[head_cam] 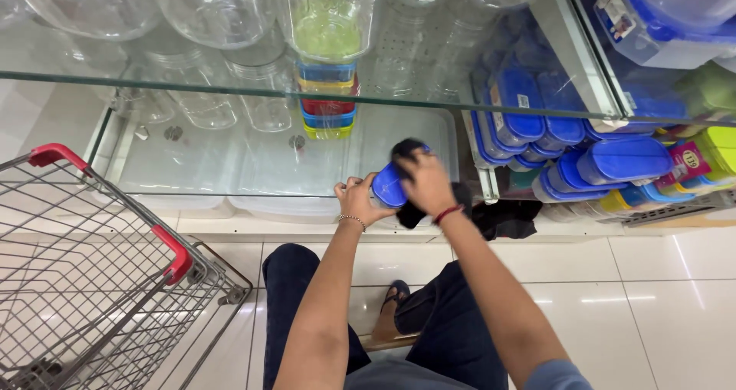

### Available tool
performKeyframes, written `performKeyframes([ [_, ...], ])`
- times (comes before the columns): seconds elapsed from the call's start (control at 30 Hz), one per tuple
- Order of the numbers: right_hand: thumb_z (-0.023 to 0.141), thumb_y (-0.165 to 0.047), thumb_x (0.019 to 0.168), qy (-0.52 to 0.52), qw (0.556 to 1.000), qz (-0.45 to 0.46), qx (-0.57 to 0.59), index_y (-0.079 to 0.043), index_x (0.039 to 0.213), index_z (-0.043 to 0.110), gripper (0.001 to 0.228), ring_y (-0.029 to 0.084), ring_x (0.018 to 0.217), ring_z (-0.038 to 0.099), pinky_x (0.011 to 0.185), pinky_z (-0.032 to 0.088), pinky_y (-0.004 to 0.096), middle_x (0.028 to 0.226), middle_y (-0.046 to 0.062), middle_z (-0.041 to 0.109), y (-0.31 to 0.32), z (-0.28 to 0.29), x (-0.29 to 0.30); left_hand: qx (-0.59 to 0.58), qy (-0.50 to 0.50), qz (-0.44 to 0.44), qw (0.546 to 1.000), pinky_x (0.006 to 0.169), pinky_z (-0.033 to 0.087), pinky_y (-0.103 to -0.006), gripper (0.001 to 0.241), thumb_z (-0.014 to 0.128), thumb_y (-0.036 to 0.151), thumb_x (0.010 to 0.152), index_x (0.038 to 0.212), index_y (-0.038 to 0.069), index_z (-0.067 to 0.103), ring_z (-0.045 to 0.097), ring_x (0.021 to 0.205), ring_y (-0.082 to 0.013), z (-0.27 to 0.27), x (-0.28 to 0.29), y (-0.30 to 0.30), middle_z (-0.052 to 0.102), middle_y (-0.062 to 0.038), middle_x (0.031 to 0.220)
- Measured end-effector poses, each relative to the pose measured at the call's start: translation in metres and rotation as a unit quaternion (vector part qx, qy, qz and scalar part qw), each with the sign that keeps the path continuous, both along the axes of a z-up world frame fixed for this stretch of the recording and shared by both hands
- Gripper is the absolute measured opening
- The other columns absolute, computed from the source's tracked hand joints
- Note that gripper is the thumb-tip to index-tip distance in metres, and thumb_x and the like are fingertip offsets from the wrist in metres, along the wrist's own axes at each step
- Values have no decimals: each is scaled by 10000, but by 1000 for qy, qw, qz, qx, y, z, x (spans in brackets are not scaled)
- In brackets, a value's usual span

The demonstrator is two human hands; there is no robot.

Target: The recorder uses a black cloth to wipe and clean glass jars and plastic food containers on shelves in a store.

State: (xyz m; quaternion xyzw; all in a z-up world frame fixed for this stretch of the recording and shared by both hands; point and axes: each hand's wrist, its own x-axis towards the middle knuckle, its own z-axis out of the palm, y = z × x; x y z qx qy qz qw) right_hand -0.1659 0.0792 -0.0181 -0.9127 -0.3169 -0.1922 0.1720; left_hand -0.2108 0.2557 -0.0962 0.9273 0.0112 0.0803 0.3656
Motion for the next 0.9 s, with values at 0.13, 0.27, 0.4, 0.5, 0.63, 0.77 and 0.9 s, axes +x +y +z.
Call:
performKeyframes([
  [0.13, 746, -228, 822, 76, 996, 36, 30, -108, 1193, 731, 390, 391, 1080, 579, 947, 484, 464, 1194, 192, 622, 28, 22, -48, -3, -7, 8, 1000, 1042, 260, -502, 981, 931, 540, 428, 1299, 193, 644, 582, 1141, -225, -32, 7, -3, 732, -44, 1026],
  [0.27, 707, -257, 912, 67, 996, 40, 36, -177, 1252, 734, 350, 383, 1101, 595, 961, 491, 462, 1222, 175, 629, 3, 9, -26, 20, -28, 15, 999, 1046, 274, -501, 818, 929, 499, 511, 1231, 200, 682, 557, 1195, -236, -11, -2, -3, 709, -1, 1156],
  [0.4, 688, -252, 930, 4, 996, -84, -13, -224, 1284, 735, 358, 421, 1090, 583, 928, 498, 475, 1276, 208, 599, -37, -9, 20, 17, 17, 32, 999, 1028, 274, -487, 960, 953, 587, 430, 1257, 197, 658, 532, 1182, -231, 20, -7, -6, 656, -11, 1185],
  [0.5, 668, -259, 934, 27, 986, -154, -60, -235, 1284, 723, 355, 422, 1061, 573, 868, 499, 489, 1283, 185, 586, -15, 6, 10, 45, 7, 44, 998, 1007, 293, -487, 976, 943, 572, 401, 1263, 212, 661, 541, 1167, -232, 12, -5, -9, 671, 13, 1182],
  [0.63, 647, -269, 943, 42, 985, -146, -83, -224, 1296, 703, 361, 391, 1061, 565, 853, 493, 495, 1254, 142, 588, 14, 12, -30, 77, 37, 43, 995, 1004, 298, -512, 987, 955, 597, 407, 1252, 188, 653, 547, 1181, -234, 19, -4, -11, 671, 6, 1205],
  [0.77, 644, -254, 946, 55, 997, -54, -26, -202, 1327, 689, 387, 378, 1068, 552, 897, 484, 494, 1259, 134, 581, 13, 16, -52, 69, 43, 56, 995, 1026, 322, -513, 999, 942, 572, 455, 1332, 223, 613, 587, 1171, -234, 22, -6, -16, 689, 4, 1204],
  [0.9, 656, -199, 927, 75, 997, -10, 7, -196, 1327, 691, 401, 404, 1116, 538, 953, 476, 493, 1302, 151, 569, 5, 8, -42, 53, 24, 63, 996, 993, 362, -503, 1216, 928, 516, 517, 1572, 238, 392, 606, 1138, -283, 25, -14, -22, 694, -43, 1135],
])
